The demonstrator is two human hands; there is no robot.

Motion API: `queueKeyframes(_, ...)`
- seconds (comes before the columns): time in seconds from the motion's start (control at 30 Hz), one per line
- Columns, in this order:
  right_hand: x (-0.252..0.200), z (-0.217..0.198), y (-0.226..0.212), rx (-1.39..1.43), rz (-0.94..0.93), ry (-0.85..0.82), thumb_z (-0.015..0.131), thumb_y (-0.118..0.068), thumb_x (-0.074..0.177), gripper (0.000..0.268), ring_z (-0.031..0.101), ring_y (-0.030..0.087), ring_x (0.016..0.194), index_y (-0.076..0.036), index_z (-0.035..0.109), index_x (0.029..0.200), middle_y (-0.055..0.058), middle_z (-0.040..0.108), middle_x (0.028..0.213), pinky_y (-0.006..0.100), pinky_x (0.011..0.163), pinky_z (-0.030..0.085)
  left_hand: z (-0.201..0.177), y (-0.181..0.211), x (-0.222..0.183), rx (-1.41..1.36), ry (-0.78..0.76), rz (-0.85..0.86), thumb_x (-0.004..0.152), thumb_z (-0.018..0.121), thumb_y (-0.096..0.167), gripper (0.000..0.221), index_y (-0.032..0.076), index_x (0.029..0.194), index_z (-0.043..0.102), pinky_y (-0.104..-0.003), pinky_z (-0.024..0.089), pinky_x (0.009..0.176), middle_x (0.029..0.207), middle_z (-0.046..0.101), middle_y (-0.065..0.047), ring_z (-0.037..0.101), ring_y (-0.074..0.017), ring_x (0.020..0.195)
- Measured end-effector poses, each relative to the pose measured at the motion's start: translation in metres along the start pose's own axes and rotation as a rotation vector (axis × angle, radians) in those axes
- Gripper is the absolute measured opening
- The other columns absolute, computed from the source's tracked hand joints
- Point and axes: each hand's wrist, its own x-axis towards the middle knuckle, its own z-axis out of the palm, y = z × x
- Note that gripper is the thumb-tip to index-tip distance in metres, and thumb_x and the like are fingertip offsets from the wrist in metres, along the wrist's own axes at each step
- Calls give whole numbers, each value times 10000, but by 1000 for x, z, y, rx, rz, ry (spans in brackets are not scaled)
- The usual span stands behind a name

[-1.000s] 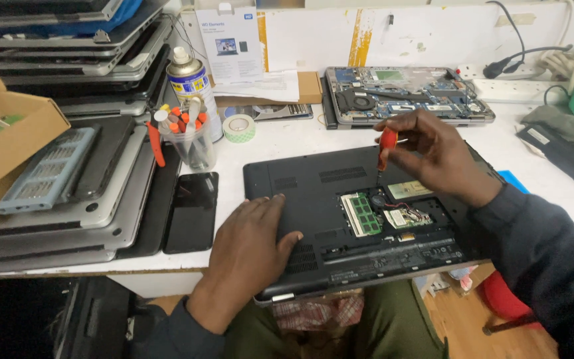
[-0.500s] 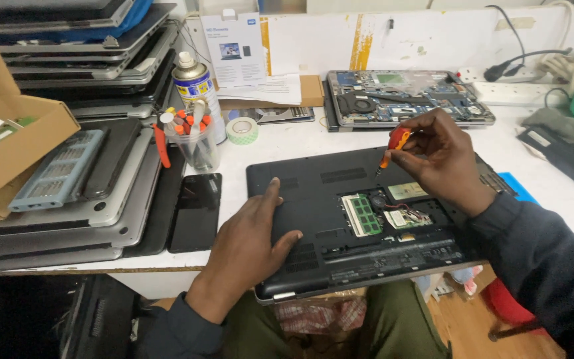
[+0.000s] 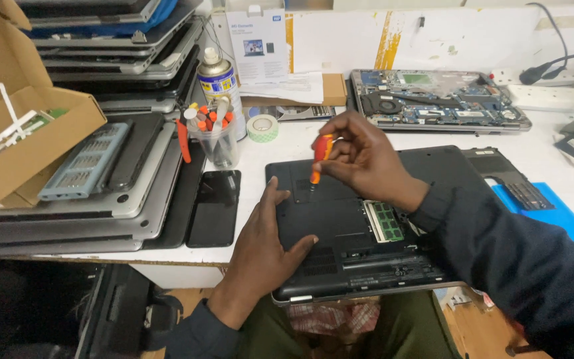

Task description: Installing a hard drive and reassembling the back covers of a laptop using a screwdriver.

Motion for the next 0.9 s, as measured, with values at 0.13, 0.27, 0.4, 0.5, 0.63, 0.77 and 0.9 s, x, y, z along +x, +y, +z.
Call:
queueKeyframes(0.13, 5, 14, 8, -53, -12, -33, 706, -51, 830, 325, 629, 108, 737, -79, 489, 1071, 63, 587, 930, 217, 677, 549, 0, -1, -2, -28, -7, 12, 847, 622, 395, 935, 64, 1472, 10, -509, 447, 895, 1391, 425, -162, 444, -361, 1253)
queueKeyframes(0.27, 4, 18, 18, -23, 61, 21, 724, -30, 805, 353, 623, 91, 720, -64, 493, 1071, 59, 579, 923, 207, 685, 552, 1, -1, 2, -16, 23, 50, 823, 659, 357, 940, 16, 1468, 65, -453, 439, 908, 1352, 471, -185, 459, -326, 1251)
queueKeyframes(0.4, 4, 19, 18, -36, 14, 3, 716, -38, 817, 341, 637, 101, 740, -73, 491, 1072, 61, 597, 919, 215, 687, 541, 3, -3, 2, -18, 7, 15, 826, 641, 375, 931, 18, 1467, 69, -454, 436, 908, 1356, 474, -153, 445, -316, 1257)
queueKeyframes(0.5, 4, 20, 16, -126, -86, -13, 733, -51, 805, 348, 656, 133, 791, -49, 512, 1074, 78, 601, 943, 238, 753, 568, 6, -7, 0, -1, 34, 57, 837, 626, 386, 913, 11, 1466, 81, -444, 435, 904, 1344, 485, -153, 454, -312, 1245)
queueKeyframes(0.63, 5, 16, 12, -539, -347, -67, 817, -216, 764, 357, 475, 164, 582, -56, 543, 926, 52, 551, 815, 280, 532, 408, 2, -3, 0, -26, -5, 22, 849, 599, 407, 904, 36, 1470, 57, -468, 439, 919, 1387, 440, -143, 436, -310, 1273)
queueKeyframes(0.77, 19, 12, -14, -424, -385, -263, 693, -220, 851, 395, 602, 240, 844, -7, 526, 1138, 84, 602, 927, 345, 770, 500, 3, -4, 1, -6, 19, 73, 862, 601, 382, 884, 18, 1468, 71, -467, 429, 927, 1390, 429, -174, 431, -331, 1273)
queueKeyframes(0.9, 30, 14, -11, -191, -175, -205, 692, -127, 827, 125, 648, 214, 990, -60, 587, 843, 101, 648, 938, 301, 760, 518, 2, -5, 0, -10, 18, 75, 859, 578, 431, 871, 35, 1470, 101, -468, 426, 911, 1357, 461, -150, 447, -320, 1240)
